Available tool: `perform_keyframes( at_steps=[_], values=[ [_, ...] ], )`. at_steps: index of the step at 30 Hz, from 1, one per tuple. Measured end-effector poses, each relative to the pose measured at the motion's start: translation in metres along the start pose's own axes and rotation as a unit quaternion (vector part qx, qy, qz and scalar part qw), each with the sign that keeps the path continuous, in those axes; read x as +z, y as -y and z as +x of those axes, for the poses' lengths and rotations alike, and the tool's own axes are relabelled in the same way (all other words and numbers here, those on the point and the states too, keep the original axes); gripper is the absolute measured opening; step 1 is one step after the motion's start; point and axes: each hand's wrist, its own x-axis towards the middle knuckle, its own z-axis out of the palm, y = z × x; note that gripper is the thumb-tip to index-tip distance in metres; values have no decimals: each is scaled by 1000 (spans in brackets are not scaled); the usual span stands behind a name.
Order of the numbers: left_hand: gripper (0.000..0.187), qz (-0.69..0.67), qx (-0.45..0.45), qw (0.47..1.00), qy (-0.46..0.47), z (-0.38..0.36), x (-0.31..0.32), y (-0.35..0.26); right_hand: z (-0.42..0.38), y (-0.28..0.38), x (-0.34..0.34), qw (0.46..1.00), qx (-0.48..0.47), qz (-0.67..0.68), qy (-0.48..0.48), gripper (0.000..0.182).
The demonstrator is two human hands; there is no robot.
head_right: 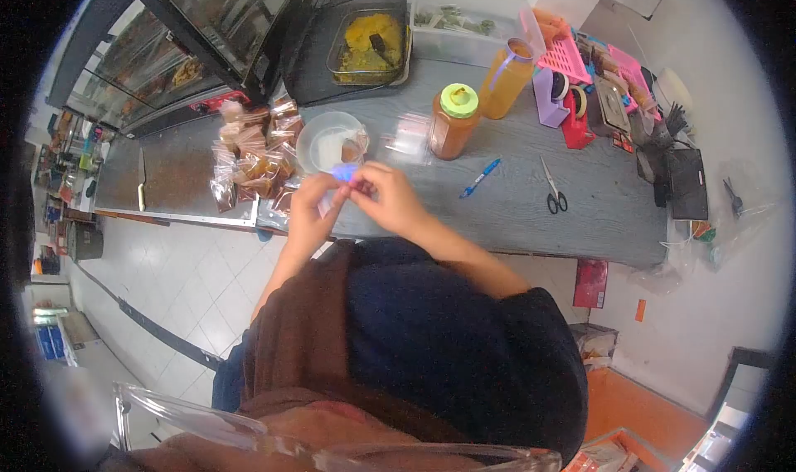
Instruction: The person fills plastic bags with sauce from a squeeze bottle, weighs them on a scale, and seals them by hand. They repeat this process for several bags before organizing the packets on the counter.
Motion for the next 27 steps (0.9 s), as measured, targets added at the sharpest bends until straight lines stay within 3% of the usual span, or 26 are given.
perform_keyframes(
  at_steps=[2, 5, 8, 11, 14, 15, 16, 19, 23, 26, 27],
  values=[
    [12, 0, -12, 1000, -3, -8, 3, 1, -11, -16, 5, 997, 41, 65, 8, 8],
    [10, 137, -7, 989, 49, -16, 3, -5, -22, -10, 5, 991, 120, 52, 35, 10],
    [11, 205, -13, 979, 7, -21, 18, -5, -27, -10, 3, 983, 45, -180, -10, 10],
    [12, 202, -55, 978, 2, -17, 26, -3, -27, -9, -6, 973, 75, -217, -33, 10],
    [11, 108, -79, 991, 30, -19, 38, -9, -35, -23, -16, 933, -149, -326, -35, 12],
    [11, 74, -89, 992, 49, -19, 40, -10, -35, -20, -17, 932, -142, -332, -38, 15],
    [19, 45, -52, 990, 124, -20, 42, -5, -36, -16, -19, 931, -134, -338, -41, 19],
    [34, -22, 44, 998, 44, -13, 55, -7, -43, -18, -25, 948, -58, -309, -50, 28],
    [51, 64, 102, 989, 87, -8, 50, 0, -47, -25, -28, 968, -6, -250, -30, 31],
    [52, 27, 86, 994, 62, -8, 53, 11, -50, -57, -46, 942, -67, -279, -173, 47],
    [51, -3, 63, 997, 50, -6, 48, 9, -40, -70, -52, 912, -73, -264, -305, 58]
  ],
)
